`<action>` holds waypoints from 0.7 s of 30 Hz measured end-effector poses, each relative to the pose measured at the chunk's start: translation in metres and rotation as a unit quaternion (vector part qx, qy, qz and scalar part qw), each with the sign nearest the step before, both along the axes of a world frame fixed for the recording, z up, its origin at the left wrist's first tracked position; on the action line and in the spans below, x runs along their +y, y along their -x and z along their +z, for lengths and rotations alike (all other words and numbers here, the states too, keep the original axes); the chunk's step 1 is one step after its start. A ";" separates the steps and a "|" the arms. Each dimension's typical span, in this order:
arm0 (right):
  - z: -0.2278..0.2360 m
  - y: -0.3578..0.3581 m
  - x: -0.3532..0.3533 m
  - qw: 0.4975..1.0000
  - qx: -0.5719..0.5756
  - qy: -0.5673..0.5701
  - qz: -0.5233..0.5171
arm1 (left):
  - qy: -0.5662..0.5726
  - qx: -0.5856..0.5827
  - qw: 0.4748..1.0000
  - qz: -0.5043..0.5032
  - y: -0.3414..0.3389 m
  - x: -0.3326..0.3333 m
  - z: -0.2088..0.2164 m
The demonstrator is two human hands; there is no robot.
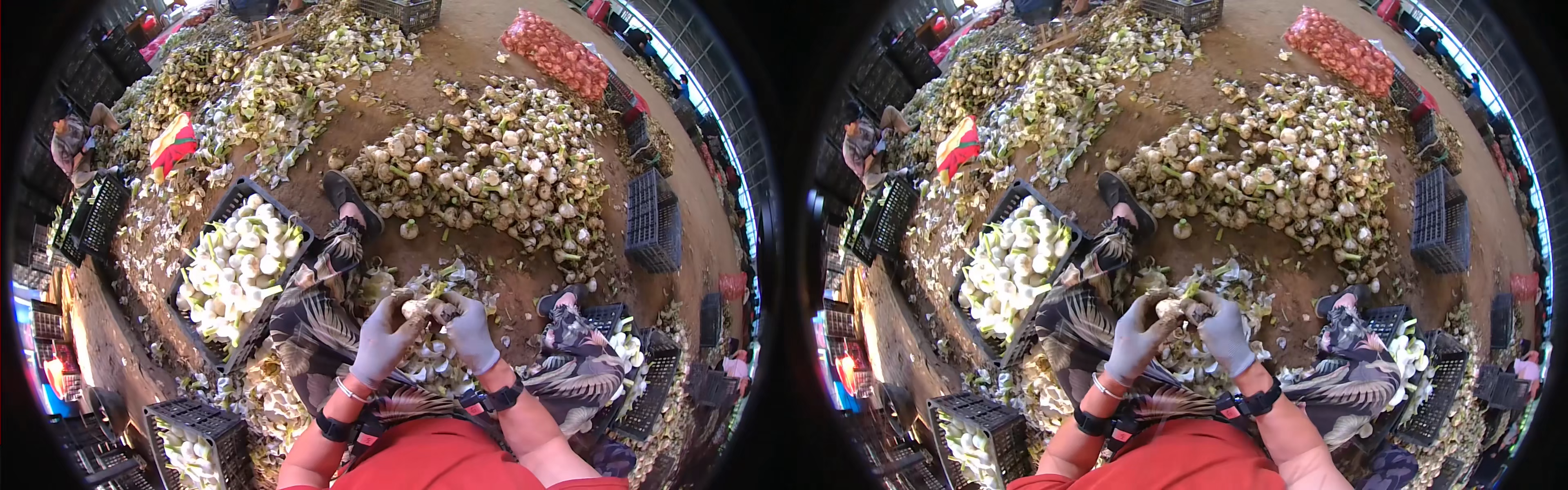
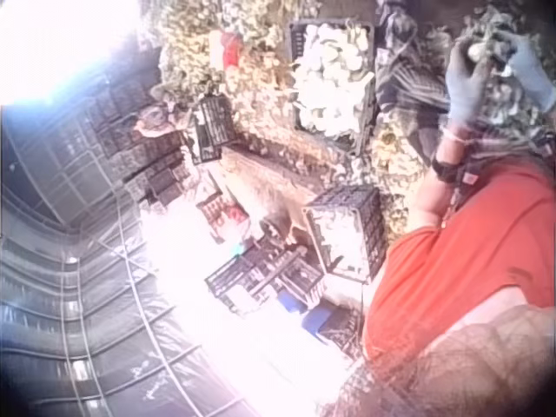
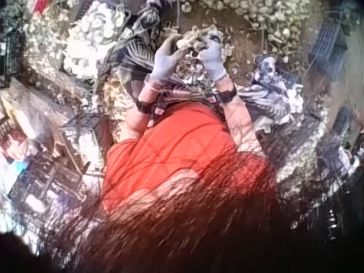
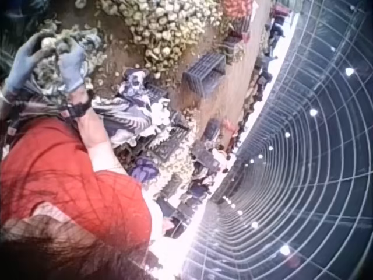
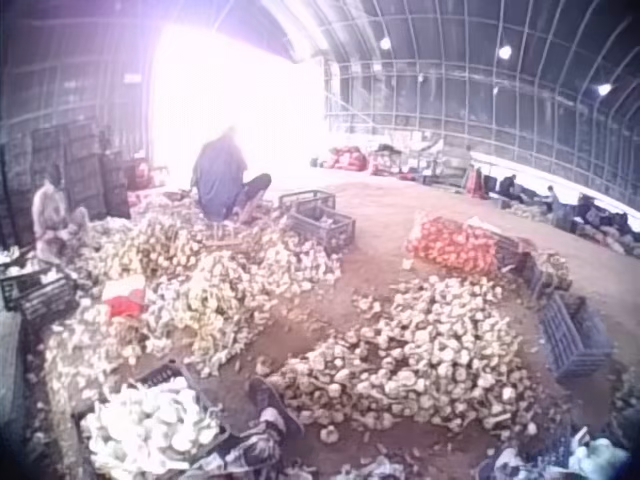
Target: The person sits on the ground and peels the outer layers of white root vegetables by hand. They place the peeled vegetables into a black crate to their right and discard the peels onto the floor. The task is performed continuously in a large, open-air processing area with other workers nearby.
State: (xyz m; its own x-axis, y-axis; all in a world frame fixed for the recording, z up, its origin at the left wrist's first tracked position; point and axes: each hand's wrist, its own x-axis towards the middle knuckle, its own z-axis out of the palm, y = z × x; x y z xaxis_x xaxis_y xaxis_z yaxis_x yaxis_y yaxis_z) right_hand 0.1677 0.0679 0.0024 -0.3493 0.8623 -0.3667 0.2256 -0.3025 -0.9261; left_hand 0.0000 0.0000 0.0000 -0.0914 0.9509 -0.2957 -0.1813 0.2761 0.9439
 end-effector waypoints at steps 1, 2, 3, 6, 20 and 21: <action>-0.005 -0.002 0.001 1.000 0.025 0.009 -0.008 | -0.025 -0.038 0.999 0.010 0.002 0.003 -0.002; -0.008 -0.003 0.003 0.998 0.050 0.017 -0.016 | -0.051 -0.077 0.996 0.020 0.004 0.006 -0.002; -0.003 -0.007 -0.003 0.999 0.046 -0.016 0.007 | -0.051 -0.097 0.994 0.022 -0.002 -0.002 -0.001; 0.010 -0.006 -0.014 0.991 0.134 0.010 0.012 | -0.043 -0.129 0.990 0.024 -0.014 -0.016 0.007; 0.034 -0.016 -0.011 0.863 -0.141 -0.450 0.183 | 0.284 -0.501 0.803 -0.150 -0.004 -0.025 -0.020; 0.035 -0.014 -0.012 0.862 -0.136 -0.459 0.168 | 0.256 -0.534 0.787 -0.173 -0.005 -0.026 -0.021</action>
